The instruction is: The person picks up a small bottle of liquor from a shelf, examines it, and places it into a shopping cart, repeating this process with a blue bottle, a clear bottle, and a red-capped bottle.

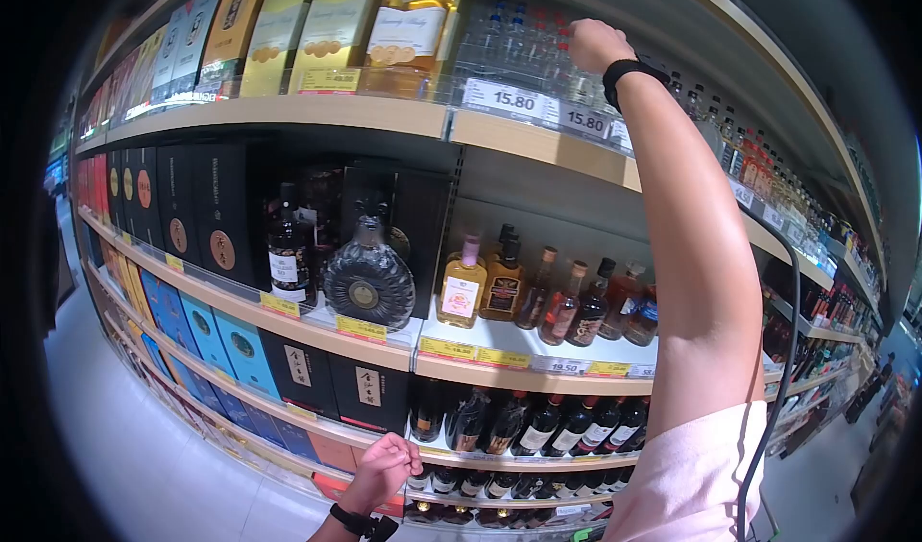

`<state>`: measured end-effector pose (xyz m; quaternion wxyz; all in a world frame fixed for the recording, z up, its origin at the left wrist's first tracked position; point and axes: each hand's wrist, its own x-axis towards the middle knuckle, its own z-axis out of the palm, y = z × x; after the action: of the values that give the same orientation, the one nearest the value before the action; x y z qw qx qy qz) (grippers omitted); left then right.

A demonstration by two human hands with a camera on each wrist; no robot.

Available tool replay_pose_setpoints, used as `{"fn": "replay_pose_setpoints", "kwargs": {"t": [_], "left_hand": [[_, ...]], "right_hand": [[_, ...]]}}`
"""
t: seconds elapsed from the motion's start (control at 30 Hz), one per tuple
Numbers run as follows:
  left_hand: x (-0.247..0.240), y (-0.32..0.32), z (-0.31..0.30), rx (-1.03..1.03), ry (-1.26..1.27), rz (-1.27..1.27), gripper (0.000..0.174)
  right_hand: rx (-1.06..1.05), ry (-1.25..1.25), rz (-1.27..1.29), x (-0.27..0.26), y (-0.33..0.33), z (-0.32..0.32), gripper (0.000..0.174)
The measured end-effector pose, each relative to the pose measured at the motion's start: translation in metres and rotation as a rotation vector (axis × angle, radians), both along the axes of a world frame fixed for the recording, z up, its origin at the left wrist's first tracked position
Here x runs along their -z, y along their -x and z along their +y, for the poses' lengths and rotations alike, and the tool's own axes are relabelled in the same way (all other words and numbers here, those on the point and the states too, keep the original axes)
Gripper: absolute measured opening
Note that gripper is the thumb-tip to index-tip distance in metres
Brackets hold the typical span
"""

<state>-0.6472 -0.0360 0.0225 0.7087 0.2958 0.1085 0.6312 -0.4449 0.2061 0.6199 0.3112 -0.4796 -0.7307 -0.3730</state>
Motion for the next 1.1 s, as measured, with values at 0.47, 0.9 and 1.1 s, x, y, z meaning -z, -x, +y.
{"fn": "replay_pose_setpoints", "kwargs": {"t": [0.47, 0.9, 1.1], "left_hand": [[0.014, 0.03, -0.009, -0.089, -0.033, -0.008, 0.009], [0.003, 0.015, 0.008, -0.003, -0.052, 0.02, 0.008], [-0.007, -0.003, 0.016, 0.106, 0.004, 0.035, 0.009]], "right_hand": [[-0.131, 0.054, -0.009, -0.012, 0.02, 0.011, 0.029], [-0.633, -0.127, 0.265, -0.021, -0.027, -0.002, 0.035], [-0.746, 0.113, 0.396, 0.022, -0.017, -0.107, 0.022]]}}
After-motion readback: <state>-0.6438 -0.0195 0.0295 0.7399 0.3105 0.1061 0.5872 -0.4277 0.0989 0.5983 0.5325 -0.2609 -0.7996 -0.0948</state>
